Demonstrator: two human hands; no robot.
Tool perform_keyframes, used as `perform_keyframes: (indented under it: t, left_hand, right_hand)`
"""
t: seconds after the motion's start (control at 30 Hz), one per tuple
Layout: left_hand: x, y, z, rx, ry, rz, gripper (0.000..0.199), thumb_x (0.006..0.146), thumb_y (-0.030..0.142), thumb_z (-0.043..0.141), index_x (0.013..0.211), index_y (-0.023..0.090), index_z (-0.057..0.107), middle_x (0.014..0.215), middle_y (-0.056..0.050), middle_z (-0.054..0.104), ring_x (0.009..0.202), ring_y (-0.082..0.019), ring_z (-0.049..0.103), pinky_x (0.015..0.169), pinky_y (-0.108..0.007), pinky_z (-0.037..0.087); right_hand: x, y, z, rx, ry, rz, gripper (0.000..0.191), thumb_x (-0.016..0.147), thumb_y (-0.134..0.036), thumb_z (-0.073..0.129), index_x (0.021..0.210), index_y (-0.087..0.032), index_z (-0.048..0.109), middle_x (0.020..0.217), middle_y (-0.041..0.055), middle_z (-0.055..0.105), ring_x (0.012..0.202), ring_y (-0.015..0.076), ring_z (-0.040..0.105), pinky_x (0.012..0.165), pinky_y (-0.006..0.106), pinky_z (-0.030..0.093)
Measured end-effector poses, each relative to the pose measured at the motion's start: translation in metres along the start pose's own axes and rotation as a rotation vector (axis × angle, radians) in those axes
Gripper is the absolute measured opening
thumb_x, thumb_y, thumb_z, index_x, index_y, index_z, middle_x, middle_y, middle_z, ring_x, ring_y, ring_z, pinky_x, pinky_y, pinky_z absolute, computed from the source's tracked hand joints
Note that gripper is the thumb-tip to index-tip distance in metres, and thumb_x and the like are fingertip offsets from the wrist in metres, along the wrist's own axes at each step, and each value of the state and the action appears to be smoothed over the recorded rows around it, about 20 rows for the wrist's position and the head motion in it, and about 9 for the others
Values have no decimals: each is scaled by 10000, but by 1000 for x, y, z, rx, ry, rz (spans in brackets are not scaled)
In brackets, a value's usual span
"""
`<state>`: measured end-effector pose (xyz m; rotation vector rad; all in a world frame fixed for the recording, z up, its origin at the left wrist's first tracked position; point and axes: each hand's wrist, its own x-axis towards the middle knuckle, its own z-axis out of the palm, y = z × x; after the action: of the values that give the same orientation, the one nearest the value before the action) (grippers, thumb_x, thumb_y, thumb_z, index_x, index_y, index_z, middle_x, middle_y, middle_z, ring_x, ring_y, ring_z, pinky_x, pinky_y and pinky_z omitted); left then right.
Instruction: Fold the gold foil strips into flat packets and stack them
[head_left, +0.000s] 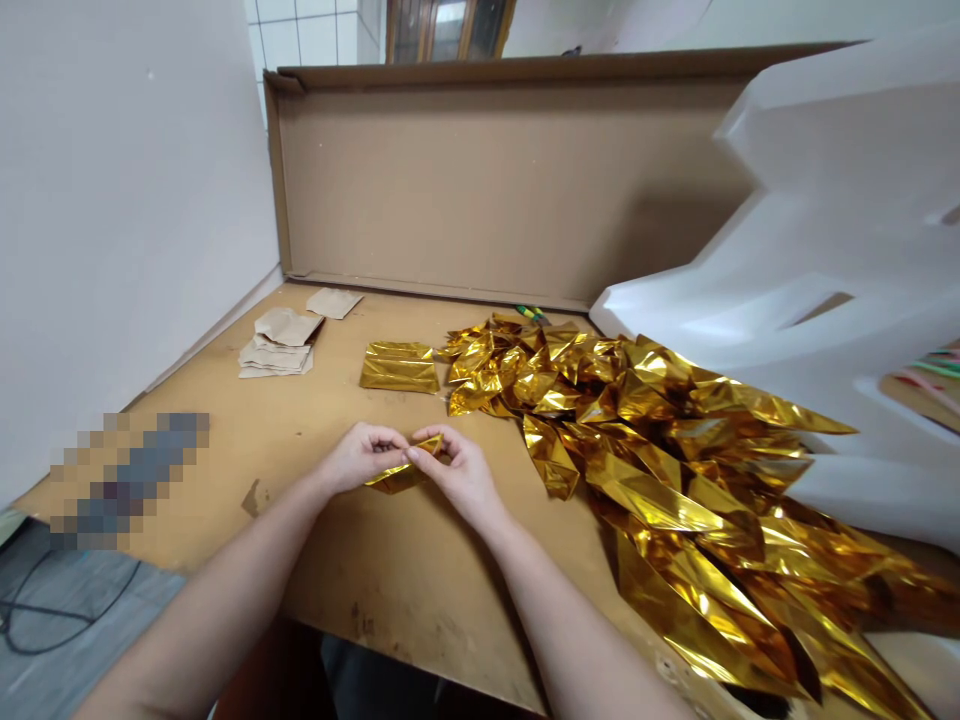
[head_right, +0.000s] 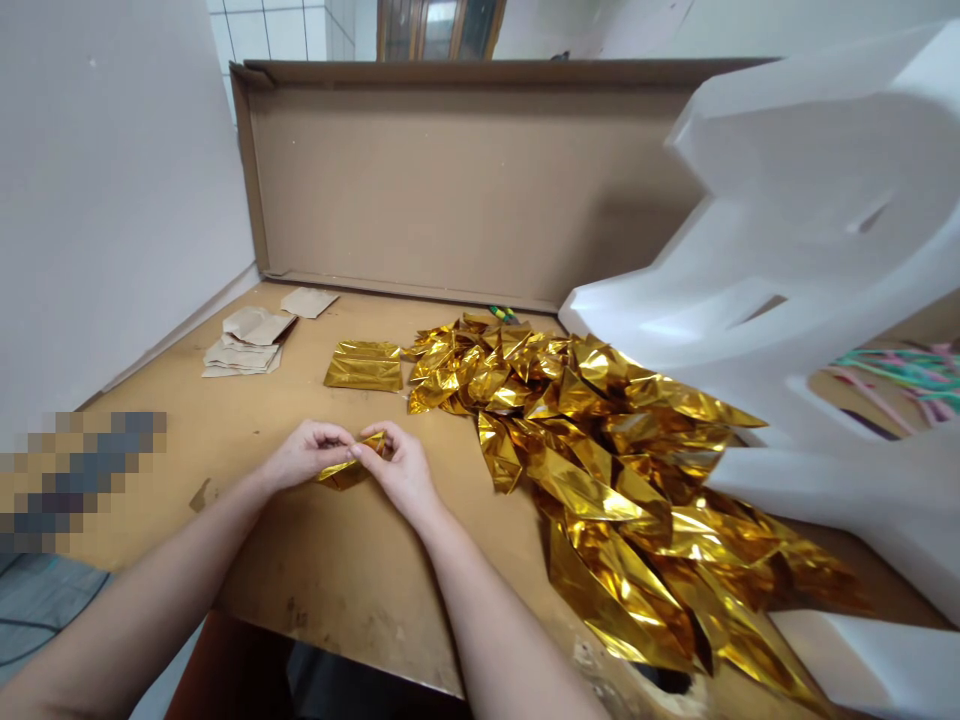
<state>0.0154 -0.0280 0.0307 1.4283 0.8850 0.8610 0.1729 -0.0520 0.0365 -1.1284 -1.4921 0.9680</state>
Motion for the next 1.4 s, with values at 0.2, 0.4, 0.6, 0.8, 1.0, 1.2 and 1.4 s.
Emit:
perform_keyframes:
  t: [0.2, 0.4, 0.6, 0.8, 1.0, 1.2, 1.4]
  left_hand:
    - [0, 1, 1, -25, -31, -56, 351, 568, 442, 759, 654, 117, 658, 535, 14, 583, 465, -85, 494, 459, -192, 381]
    - [3, -1, -5, -7, 18, -51, 247, 575, 341, 758, 631, 117, 668, 558, 1, 616, 503, -92, 522, 523, -205, 417]
    - [5, 1, -12, 38, 68, -9, 176, 615, 294, 722, 611, 132, 655, 522, 11, 597, 503, -91, 517, 542, -209, 415]
    - [5, -1, -17, 72, 93, 25, 199, 637, 316, 703, 583, 141, 626, 509, 7, 590, 494, -95, 515, 542, -218, 429]
    - [7, -2, -20, 59, 140, 31, 196, 620, 314, 706, 582, 141, 622, 502, 12, 581, 496, -98, 514, 543, -220, 425]
    - [8, -5, -22, 31, 173, 35, 151, 599, 259, 732, 648, 136, 658, 556, 9, 612, 545, -103, 539, 586, -221, 431]
    - [11, -13, -27, 8, 216, 73, 223, 594, 320, 759, 691, 139, 672, 589, -5, 639, 578, -124, 580, 603, -243, 463]
  right_hand:
    - [2, -2, -4, 105, 5, 78, 355, 623, -527, 683, 539, -194, 595, 490, -36, 521, 471, 104, 423, 489, 252, 359]
    - [9, -3, -20, 154, 142, 78, 354, 599, -532, 704, 535, -193, 622, 532, -20, 566, 521, 118, 460, 552, 265, 375]
    - [11, -6, -31, 127, 268, 16, 348, 627, -507, 692, 492, -206, 580, 510, -30, 524, 519, 119, 435, 551, 266, 355]
    - [12, -6, -33, 84, 274, -8, 317, 651, -507, 664, 541, -213, 616, 532, -25, 535, 532, 130, 440, 557, 274, 357]
    - [14, -3, -33, -3, 270, -60, 358, 656, -502, 652, 483, -205, 550, 497, -40, 453, 515, 119, 392, 530, 266, 315]
    - [11, -7, -36, -56, 262, -51, 406, 692, -507, 624, 442, -212, 503, 440, -50, 395, 459, 105, 325, 478, 260, 261]
    - [12, -6, -38, -47, 218, -57, 343, 682, -495, 639, 478, -222, 597, 473, -18, 541, 492, 131, 440, 526, 267, 339]
